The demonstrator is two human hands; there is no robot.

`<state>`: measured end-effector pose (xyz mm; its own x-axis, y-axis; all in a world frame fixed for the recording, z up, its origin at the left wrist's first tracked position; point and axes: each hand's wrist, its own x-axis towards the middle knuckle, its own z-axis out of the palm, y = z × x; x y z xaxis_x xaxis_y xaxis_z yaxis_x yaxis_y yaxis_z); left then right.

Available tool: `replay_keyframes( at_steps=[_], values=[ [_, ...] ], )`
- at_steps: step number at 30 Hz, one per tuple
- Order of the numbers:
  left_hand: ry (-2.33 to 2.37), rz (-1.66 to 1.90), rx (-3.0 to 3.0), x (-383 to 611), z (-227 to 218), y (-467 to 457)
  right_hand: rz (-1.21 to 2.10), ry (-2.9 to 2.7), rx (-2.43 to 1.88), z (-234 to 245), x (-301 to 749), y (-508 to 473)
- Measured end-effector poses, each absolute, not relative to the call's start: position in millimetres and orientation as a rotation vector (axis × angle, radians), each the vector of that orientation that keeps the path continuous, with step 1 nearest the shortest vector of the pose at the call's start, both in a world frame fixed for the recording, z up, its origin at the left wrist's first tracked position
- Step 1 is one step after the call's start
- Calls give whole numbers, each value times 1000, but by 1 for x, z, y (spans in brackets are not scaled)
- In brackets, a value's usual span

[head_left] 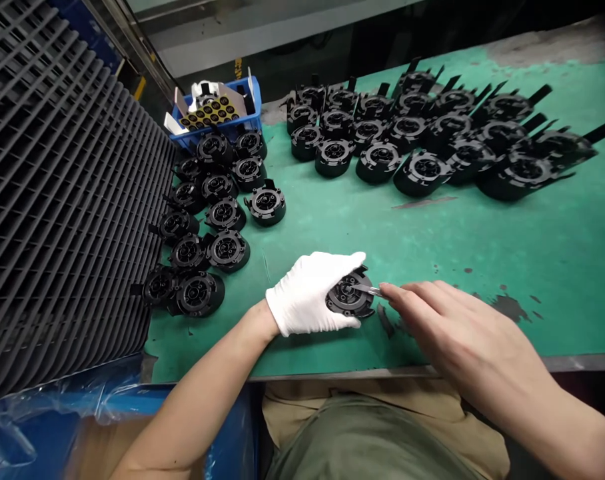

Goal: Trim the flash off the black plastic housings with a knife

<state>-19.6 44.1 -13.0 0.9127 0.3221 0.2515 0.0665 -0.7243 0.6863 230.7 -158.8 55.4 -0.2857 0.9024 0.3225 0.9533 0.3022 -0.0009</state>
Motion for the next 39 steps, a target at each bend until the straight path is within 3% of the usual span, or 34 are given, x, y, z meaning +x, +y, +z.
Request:
replay_keyframes(
  at_steps=[21,29,39],
  values=[
    [285,530,2303,-16,-20,44,-216,-2230,-1723,47,210,-175],
    [798,499,2255,6,-11,1,-124,-2092,-1751,32,271,-165],
    [438,270,2115,34,-6,39,-147,-2310,-1514,28,320,-138]
  ],
)
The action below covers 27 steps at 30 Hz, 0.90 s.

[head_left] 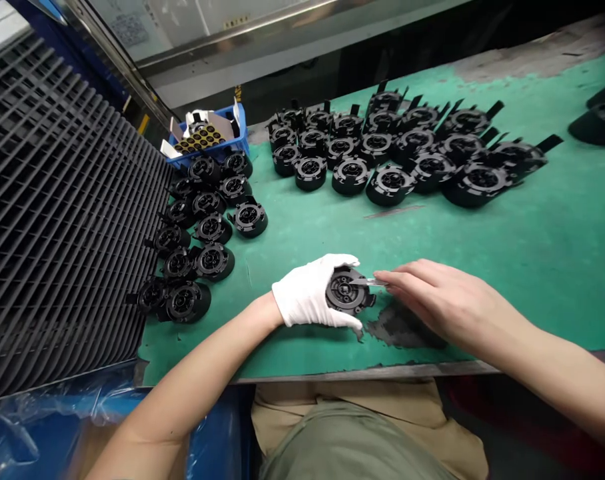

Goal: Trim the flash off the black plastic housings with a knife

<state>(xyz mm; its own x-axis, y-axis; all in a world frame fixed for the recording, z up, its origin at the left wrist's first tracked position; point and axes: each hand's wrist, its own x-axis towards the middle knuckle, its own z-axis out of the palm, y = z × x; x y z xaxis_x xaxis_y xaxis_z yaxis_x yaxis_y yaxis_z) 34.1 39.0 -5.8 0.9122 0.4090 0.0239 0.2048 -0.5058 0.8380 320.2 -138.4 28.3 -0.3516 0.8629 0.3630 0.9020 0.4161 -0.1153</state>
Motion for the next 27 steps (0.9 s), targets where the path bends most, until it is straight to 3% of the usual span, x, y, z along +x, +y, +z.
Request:
replay_keyframes(
  at_steps=[15,27],
  values=[
    [443,324,2133,30,-12,38,-319,-2417,-1400,35,312,-144],
    [578,373,2117,35,-14,27,-73,-2322,-1477,16,334,-134]
  ],
)
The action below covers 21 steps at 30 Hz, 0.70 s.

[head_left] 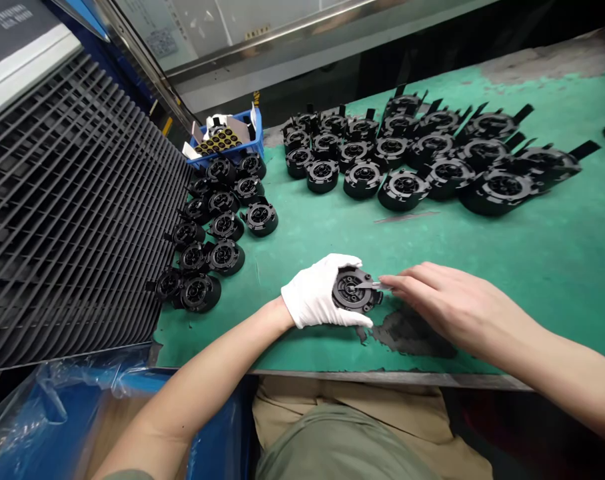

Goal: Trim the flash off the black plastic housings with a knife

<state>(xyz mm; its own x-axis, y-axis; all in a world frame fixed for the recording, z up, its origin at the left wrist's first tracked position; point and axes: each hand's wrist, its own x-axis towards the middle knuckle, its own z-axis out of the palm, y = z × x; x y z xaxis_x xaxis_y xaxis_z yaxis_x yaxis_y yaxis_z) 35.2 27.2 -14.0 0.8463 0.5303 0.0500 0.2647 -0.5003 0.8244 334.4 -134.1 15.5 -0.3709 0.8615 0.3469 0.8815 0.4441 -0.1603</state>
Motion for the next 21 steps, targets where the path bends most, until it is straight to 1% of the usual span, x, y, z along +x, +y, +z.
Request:
replay_keyframes(
  at_steps=[7,16,21],
  values=[
    [582,378,2108,37,-13,28,-71,-2333,-1433,6,337,-135],
    [576,390,2067,35,-10,27,-130,-2361,-1437,13,340,-129],
    [592,373,2063,35,-9,27,-156,-2354,-1369,5,340,-131]
  ],
)
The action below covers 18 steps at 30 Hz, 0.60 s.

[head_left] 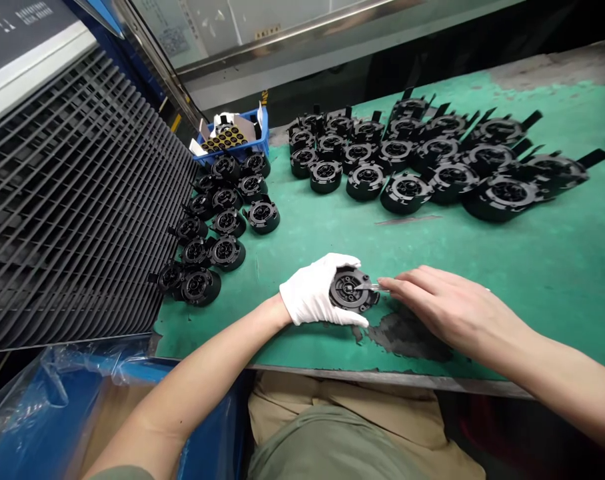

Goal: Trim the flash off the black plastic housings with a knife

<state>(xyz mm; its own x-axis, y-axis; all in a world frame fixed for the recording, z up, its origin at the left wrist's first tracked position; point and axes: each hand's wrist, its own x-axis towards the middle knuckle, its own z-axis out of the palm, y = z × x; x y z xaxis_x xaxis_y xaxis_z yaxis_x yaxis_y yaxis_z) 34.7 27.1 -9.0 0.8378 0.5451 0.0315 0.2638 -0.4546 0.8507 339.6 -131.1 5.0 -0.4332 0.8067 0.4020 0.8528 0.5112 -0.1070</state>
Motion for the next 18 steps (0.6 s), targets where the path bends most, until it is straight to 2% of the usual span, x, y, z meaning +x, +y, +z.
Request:
replay_keyframes(
  at_steps=[4,8,18],
  values=[
    [611,371,2083,35,-9,28,-167,-2361,-1280,1,342,-122],
    [599,388,2107,34,-14,28,-3,-2339,-1264,0,348,-112],
    [823,630,2199,31,-37,30,-35,-2046,-1705,-13,372,-140]
  ],
)
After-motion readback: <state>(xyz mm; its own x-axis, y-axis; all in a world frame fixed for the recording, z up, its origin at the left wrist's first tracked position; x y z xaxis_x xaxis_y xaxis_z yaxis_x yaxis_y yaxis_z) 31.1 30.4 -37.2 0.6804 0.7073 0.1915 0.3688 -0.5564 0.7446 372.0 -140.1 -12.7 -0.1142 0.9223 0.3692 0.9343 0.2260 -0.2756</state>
